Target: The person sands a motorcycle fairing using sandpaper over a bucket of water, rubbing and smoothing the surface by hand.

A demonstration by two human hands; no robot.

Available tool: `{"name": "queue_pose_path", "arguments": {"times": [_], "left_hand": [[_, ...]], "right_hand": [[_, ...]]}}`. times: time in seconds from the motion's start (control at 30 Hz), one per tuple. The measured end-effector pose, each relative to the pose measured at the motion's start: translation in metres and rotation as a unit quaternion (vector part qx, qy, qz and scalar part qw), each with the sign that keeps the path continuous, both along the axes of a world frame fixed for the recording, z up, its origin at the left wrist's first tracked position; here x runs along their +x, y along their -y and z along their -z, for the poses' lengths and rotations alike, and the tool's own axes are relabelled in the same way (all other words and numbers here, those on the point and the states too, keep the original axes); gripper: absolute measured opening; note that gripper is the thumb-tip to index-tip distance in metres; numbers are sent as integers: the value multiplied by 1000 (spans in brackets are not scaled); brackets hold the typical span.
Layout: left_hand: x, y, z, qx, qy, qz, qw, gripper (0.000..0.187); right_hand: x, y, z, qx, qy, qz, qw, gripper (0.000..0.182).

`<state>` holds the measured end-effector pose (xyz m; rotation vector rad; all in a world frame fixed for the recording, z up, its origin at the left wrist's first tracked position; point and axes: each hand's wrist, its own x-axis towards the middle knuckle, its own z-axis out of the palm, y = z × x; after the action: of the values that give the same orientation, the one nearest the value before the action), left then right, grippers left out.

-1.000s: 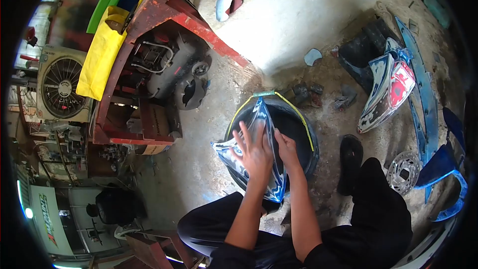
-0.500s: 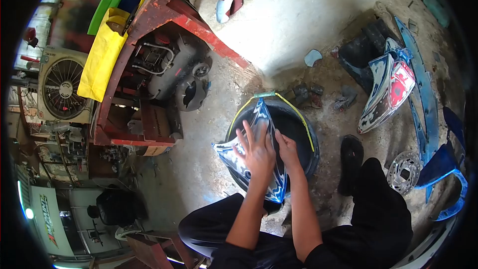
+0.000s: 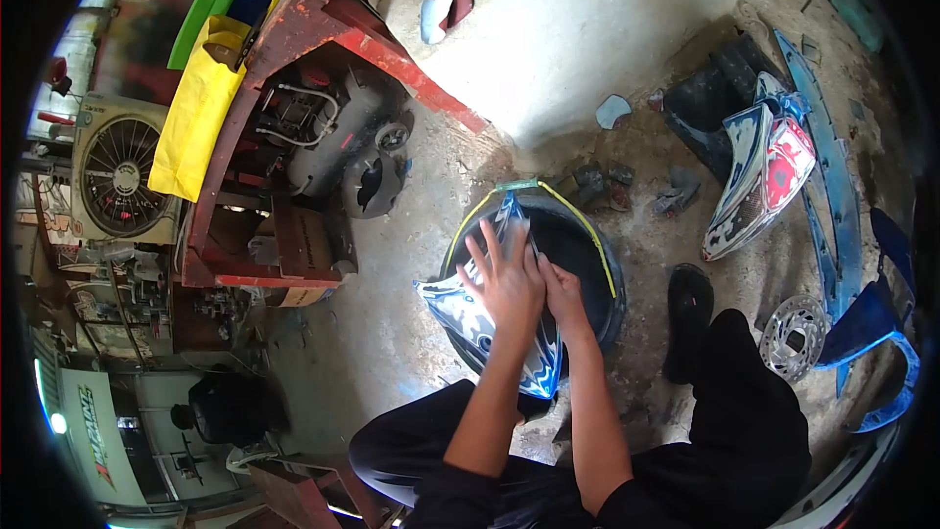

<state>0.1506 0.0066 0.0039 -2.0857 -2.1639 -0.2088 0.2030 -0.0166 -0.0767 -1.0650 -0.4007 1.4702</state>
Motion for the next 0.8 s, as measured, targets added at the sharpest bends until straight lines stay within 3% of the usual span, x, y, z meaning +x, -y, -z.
{"name": "queue_pose_path", "arguments": {"times": [0.13,0.3,0.37,0.53,0.6,0.8], "left_hand": [[0,39,0,-45,20,-12,999,41],[6,-28,4,-8,39,-13,999,39],[5,-46,8,38,-28,-7,999,41],[3,7,0,-11,-19,-7,1000,42],[2,27,-1,-21,-23,-27,999,42],[1,-40,6,41,-13,-7,999,37]], "right_hand": [[3,2,-7,-16,-3,0,1000,43],[2,2,11,-8,24,-19,1000,44],[2,1,6,-2,49,-18,999,44],[3,2,-2,-29,-40,-14,999,45],[3,1,-1,-31,-18,-10,999,45],[-1,1,10,11,40,-6,999,45]]}}
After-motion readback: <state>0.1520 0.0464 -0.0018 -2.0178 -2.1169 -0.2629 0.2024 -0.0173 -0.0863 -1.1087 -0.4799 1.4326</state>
